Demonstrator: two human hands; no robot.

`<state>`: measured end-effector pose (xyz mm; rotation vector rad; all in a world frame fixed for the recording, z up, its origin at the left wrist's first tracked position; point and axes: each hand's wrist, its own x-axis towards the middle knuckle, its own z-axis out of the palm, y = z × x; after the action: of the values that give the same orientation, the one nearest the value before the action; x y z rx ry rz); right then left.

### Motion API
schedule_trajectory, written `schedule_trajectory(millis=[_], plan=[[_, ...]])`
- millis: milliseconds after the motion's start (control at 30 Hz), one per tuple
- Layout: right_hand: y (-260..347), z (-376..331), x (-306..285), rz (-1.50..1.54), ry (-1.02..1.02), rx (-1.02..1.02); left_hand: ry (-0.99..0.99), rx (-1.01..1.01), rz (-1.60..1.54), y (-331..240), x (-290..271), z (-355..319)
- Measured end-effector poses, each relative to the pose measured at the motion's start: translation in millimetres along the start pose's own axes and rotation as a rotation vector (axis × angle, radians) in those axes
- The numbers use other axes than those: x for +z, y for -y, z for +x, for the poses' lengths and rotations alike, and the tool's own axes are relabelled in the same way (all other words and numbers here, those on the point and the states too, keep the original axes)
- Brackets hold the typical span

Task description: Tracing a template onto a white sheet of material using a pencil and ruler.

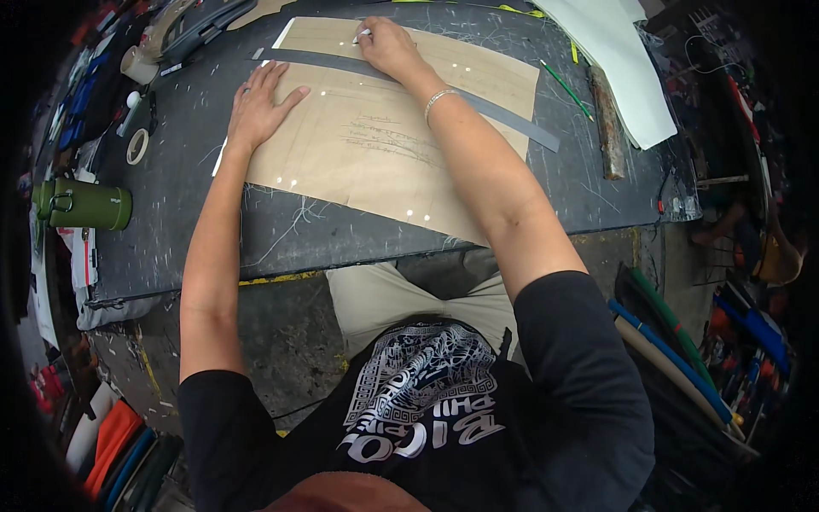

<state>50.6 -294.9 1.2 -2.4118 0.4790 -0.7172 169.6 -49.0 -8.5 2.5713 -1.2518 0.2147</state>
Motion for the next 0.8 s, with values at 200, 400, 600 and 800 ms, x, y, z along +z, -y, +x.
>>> schedule_trajectory(millis=[200, 400, 600, 800], plan=[[0.6, -2.1, 2.0, -0.032, 0.033, -0.003, 0.021, -0.018, 0.014, -1.7, -0.4, -1.2], [4.8, 6.2, -1.0, -0.11, 0.086, 0.036, 0.008, -0.005, 0.012, -0.4, 2.4, -0.3], [10.3, 15.8, -6.2, -0.171, 0.152, 0.158, 0.008, -0.021, 0.019, -0.4, 2.9, -0.9], [15.5, 16.7, 3.2, -0.009, 0.102, 0.089, -0.005, -0.008, 0.015, 2.3, 5.4, -1.7]])
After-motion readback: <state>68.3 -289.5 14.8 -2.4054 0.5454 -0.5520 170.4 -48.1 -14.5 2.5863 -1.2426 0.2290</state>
